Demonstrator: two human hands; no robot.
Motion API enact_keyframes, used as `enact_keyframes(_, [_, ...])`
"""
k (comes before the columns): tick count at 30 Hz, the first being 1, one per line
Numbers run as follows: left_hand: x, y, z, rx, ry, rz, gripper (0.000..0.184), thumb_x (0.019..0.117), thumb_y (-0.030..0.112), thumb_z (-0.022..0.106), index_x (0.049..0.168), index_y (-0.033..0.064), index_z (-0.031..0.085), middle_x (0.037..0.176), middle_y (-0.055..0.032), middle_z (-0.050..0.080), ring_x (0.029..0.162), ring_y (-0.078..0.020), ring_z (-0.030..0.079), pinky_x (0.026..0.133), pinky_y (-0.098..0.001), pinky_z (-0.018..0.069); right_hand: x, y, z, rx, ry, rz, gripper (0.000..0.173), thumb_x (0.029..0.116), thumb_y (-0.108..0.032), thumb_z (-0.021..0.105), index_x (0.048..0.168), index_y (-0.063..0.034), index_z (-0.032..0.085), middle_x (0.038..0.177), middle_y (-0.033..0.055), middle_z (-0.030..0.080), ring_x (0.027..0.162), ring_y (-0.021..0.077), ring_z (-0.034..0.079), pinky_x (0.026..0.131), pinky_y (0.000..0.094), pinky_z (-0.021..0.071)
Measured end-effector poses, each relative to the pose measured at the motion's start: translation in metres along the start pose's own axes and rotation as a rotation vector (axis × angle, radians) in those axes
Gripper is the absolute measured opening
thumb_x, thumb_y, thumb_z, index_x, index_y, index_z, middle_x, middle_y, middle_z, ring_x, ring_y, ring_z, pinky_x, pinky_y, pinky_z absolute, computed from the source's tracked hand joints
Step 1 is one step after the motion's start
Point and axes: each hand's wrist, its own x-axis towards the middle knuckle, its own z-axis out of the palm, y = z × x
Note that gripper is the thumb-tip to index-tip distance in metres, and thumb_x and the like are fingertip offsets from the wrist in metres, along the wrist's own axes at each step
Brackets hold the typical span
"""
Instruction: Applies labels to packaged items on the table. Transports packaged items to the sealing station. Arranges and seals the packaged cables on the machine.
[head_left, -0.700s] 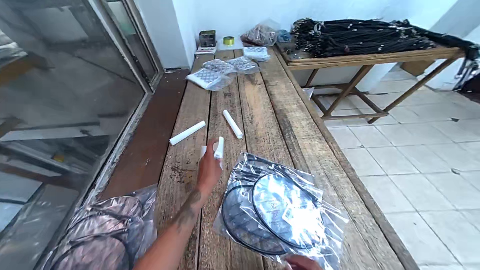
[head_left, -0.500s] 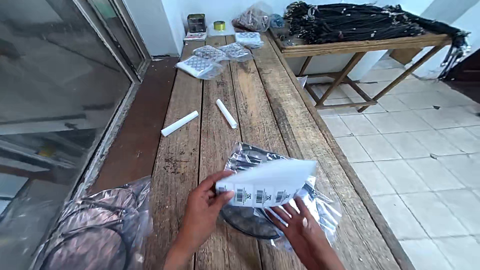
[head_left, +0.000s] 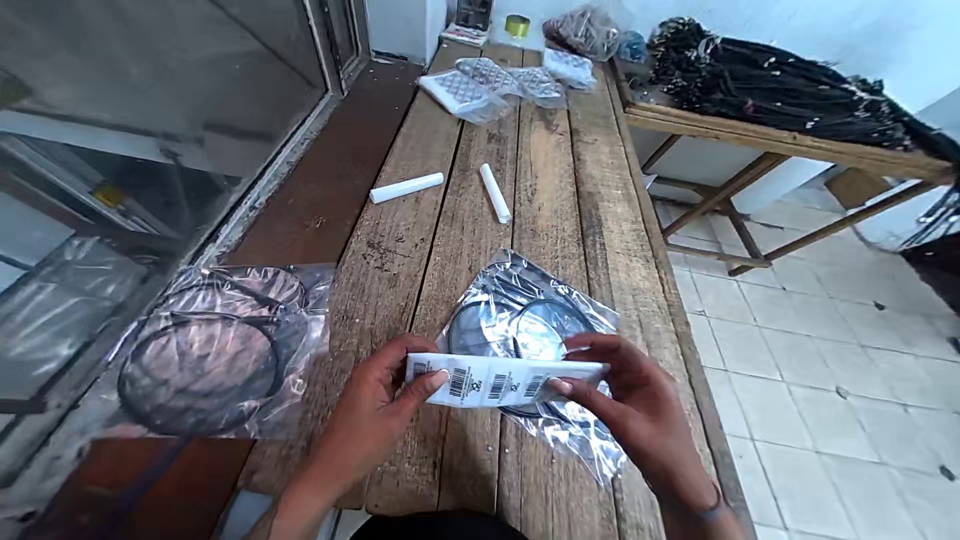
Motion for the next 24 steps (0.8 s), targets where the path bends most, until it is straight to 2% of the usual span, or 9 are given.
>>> enact_keyframes(2, [-0.008,0.002,0.001,-0.001,0.035,-0.016,0.019,0.095,0.014,0.069,0.114,0.0135,0.067,0.097,-0.0004,0.073,0.085,-0.01,0.071,0.076,-0.0245,0.0613,-0.008,-0.001,0.005,0.115,-0.012,0.072,0.029,0.0817,-0.014,0.084,0.107,-0.0101,0.071,0.093,0.0044,0.076,0.08,0.0152,0.074,0.075,0.0306,0.0635])
enact_keyframes(5, [-0.021,0.003,0.002,0.005,0.096,-0.05,0.014,0.0956,0.012,0.066,0.109,0.0121,0.066,0.093,-0.0001,0.072,0.082,-0.0092,0.07,0.073,-0.023,0.0604,-0.024,-0.002,0.015,0.195,-0.056,0.138,0.029,0.0815,-0.01,0.083,0.107,-0.0058,0.071,0.094,0.0053,0.076,0.08,0.0139,0.074,0.073,0.0285,0.0635])
enact_keyframes(8, [-0.03,0.005,0.004,-0.011,0.123,-0.101,0.01,0.0986,0.012,0.062,0.107,0.0107,0.067,0.09,0.0,0.073,0.08,-0.0081,0.071,0.073,-0.0229,0.0603,-0.031,-0.007,0.02,0.211,-0.012,0.237,0.003,0.0897,-0.008,0.074,0.092,-0.0063,0.073,0.082,0.0008,0.076,0.071,0.0074,0.072,0.068,0.0243,0.0617])
enact_keyframes(12, [-0.039,0.005,0.008,0.019,0.198,-0.107,0.016,0.1027,0.017,0.057,0.109,0.0122,0.071,0.088,0.0031,0.073,0.079,-0.005,0.071,0.073,-0.0204,0.0599,-0.035,-0.009,0.019,0.173,-0.013,0.288,0.015,0.0977,-0.014,0.064,0.09,-0.0078,0.075,0.075,-0.0018,0.073,0.069,0.0043,0.069,0.067,0.0225,0.0596])
enact_keyframes(14, [-0.042,0.004,0.011,0.019,0.239,-0.104,0.015,0.1032,0.018,0.057,0.11,0.0123,0.069,0.088,0.003,0.074,0.078,-0.0057,0.071,0.072,-0.0205,0.0604,-0.039,-0.01,0.019,0.161,-0.05,0.277,0.013,0.094,-0.016,0.071,0.102,-0.0064,0.073,0.082,0.0003,0.075,0.075,0.0079,0.072,0.071,0.0246,0.0612])
enact_keyframes(15, [-0.043,0.004,0.012,0.013,0.256,-0.106,0.015,0.1033,0.019,0.058,0.11,0.0122,0.069,0.088,0.0024,0.074,0.078,-0.0066,0.072,0.071,-0.021,0.0609,-0.041,-0.011,0.018,0.177,-0.075,0.281,0.023,0.09,-0.015,0.076,0.109,-0.0045,0.069,0.088,0.0039,0.076,0.079,0.0122,0.074,0.074,0.0276,0.063])
enact_keyframes(17, [-0.045,0.004,0.015,0.01,0.279,-0.108,0.015,0.103,0.02,0.059,0.109,0.012,0.07,0.087,0.0015,0.074,0.076,-0.0079,0.072,0.069,-0.0219,0.0611,-0.044,-0.014,0.019,0.206,-0.049,0.275,0.022,0.0849,-0.013,0.081,0.102,-0.0038,0.069,0.085,0.0063,0.075,0.075,0.0138,0.073,0.07,0.0287,0.0623])
enact_keyframes(19, [-0.047,0.004,0.017,0.011,0.286,-0.128,0.015,0.1029,0.02,0.058,0.107,0.0123,0.07,0.085,0.0029,0.073,0.075,-0.0061,0.071,0.068,-0.0211,0.0605,-0.045,-0.015,0.02,0.217,-0.011,0.284,0.008,0.0888,-0.013,0.076,0.092,-0.0057,0.072,0.078,0.0027,0.074,0.07,0.0094,0.071,0.068,0.0258,0.0614])
enact_keyframes(24, [-0.048,0.0,0.014,0.009,0.288,-0.128,0.016,0.1022,0.019,0.057,0.102,0.0122,0.071,0.08,0.0054,0.073,0.069,-0.0028,0.07,0.063,-0.0186,0.0595,-0.041,-0.013,0.016,0.2,-0.034,0.375,0.023,0.0988,-0.018,0.063,0.078,-0.0098,0.071,0.071,-0.0024,0.07,0.068,0.0028,0.067,0.067,0.0211,0.0567])
